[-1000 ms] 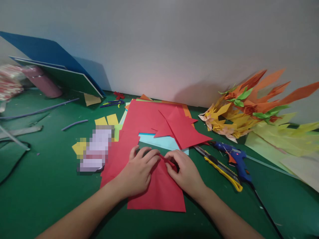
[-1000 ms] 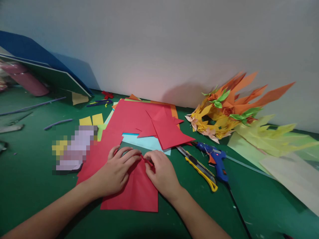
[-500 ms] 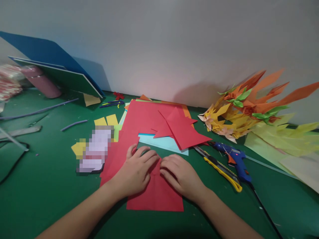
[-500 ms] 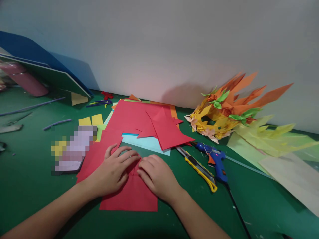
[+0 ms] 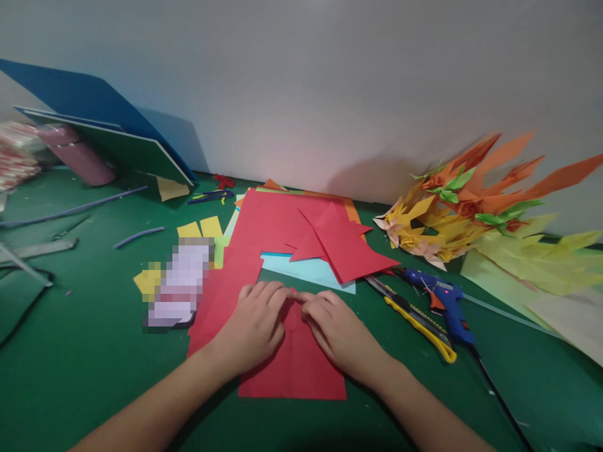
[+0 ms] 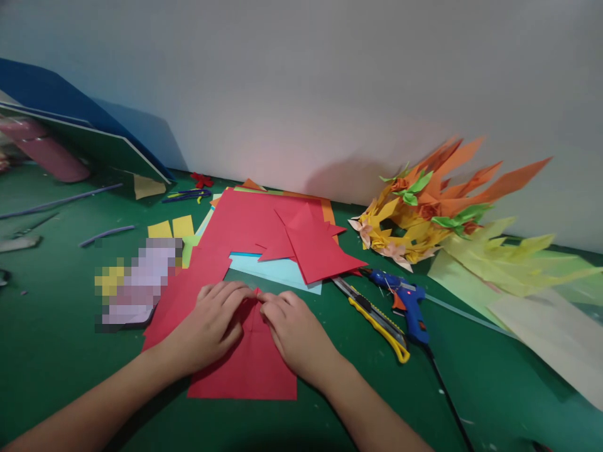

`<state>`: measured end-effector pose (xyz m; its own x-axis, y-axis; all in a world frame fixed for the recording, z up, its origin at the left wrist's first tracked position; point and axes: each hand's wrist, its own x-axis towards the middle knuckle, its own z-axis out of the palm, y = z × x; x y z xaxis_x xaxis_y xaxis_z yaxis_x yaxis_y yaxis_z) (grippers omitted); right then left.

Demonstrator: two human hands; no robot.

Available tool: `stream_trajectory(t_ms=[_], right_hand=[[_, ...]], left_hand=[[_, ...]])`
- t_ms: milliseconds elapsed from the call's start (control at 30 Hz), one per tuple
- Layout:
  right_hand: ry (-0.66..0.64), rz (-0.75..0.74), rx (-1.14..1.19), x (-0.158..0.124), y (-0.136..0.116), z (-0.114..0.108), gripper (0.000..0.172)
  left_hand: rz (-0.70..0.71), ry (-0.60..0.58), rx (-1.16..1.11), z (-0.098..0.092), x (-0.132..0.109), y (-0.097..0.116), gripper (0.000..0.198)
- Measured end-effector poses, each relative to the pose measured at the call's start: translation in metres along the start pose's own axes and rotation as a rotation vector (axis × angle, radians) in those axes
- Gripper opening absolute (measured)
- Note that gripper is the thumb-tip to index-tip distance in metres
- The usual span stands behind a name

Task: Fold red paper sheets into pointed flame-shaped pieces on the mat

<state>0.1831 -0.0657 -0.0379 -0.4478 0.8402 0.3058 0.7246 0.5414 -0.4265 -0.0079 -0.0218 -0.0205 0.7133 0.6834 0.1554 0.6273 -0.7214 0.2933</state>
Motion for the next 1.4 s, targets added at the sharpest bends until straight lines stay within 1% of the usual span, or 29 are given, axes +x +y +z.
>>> stream_trajectory(t_ms=[100, 133, 200, 233, 300, 400, 500, 567, 733, 867, 967, 1100, 1400], right_hand=[[-0.043, 0.063, -0.027, 0.0, -0.001, 0.001, 0.019], [-0.059, 0.075, -0.046, 0.0, -0.002, 0.001, 0.02], [-0.085, 0.09, -0.082, -0.001, -0.002, 0.002, 0.023], [-0.09, 0.094, -0.095, -0.001, -0.003, 0.003, 0.025], [-0.085, 0.096, -0.108, -0.002, -0.003, 0.005, 0.027], [-0.069, 0.111, -0.11, -0.002, -0.004, 0.007, 0.029], [-0.062, 0.131, -0.11, -0.002, -0.005, 0.007, 0.032], [-0.063, 0.124, -0.124, -0.002, -0.005, 0.006, 0.034], [-0.071, 0.094, -0.164, -0.002, -0.004, 0.0, 0.037], [-0.088, 0.09, -0.15, -0.003, -0.005, -0.005, 0.04], [-0.074, 0.11, -0.135, -0.004, -0.006, -0.006, 0.043], [-0.046, 0.136, -0.172, -0.003, -0.007, -0.005, 0.046], [-0.059, 0.197, -0.232, -0.004, -0.008, -0.002, 0.051]], left_hand=[[0.014, 0.026, -0.1, 0.001, 0.001, -0.001, 0.026], [0.017, 0.027, -0.13, 0.001, 0.001, -0.002, 0.028], [0.019, 0.029, -0.183, 0.003, 0.0, -0.004, 0.036], [0.016, 0.039, -0.204, 0.004, 0.0, -0.005, 0.037], [0.0, 0.077, -0.236, 0.007, -0.001, -0.008, 0.028], [-0.065, 0.153, -0.246, 0.007, -0.001, -0.012, 0.015], [-0.141, 0.215, -0.239, 0.003, 0.0, -0.015, 0.013], [-0.187, 0.23, -0.254, 0.0, 0.001, -0.017, 0.013], [-0.309, 0.227, -0.333, -0.002, 0.002, -0.019, 0.015], [-0.355, 0.25, -0.381, -0.002, 0.002, -0.021, 0.019], [-0.338, 0.238, -0.384, -0.003, 0.002, -0.021, 0.017], [-0.305, 0.231, -0.35, -0.004, 0.003, -0.022, 0.015], [-0.287, 0.197, -0.324, -0.002, 0.003, -0.024, 0.016]])
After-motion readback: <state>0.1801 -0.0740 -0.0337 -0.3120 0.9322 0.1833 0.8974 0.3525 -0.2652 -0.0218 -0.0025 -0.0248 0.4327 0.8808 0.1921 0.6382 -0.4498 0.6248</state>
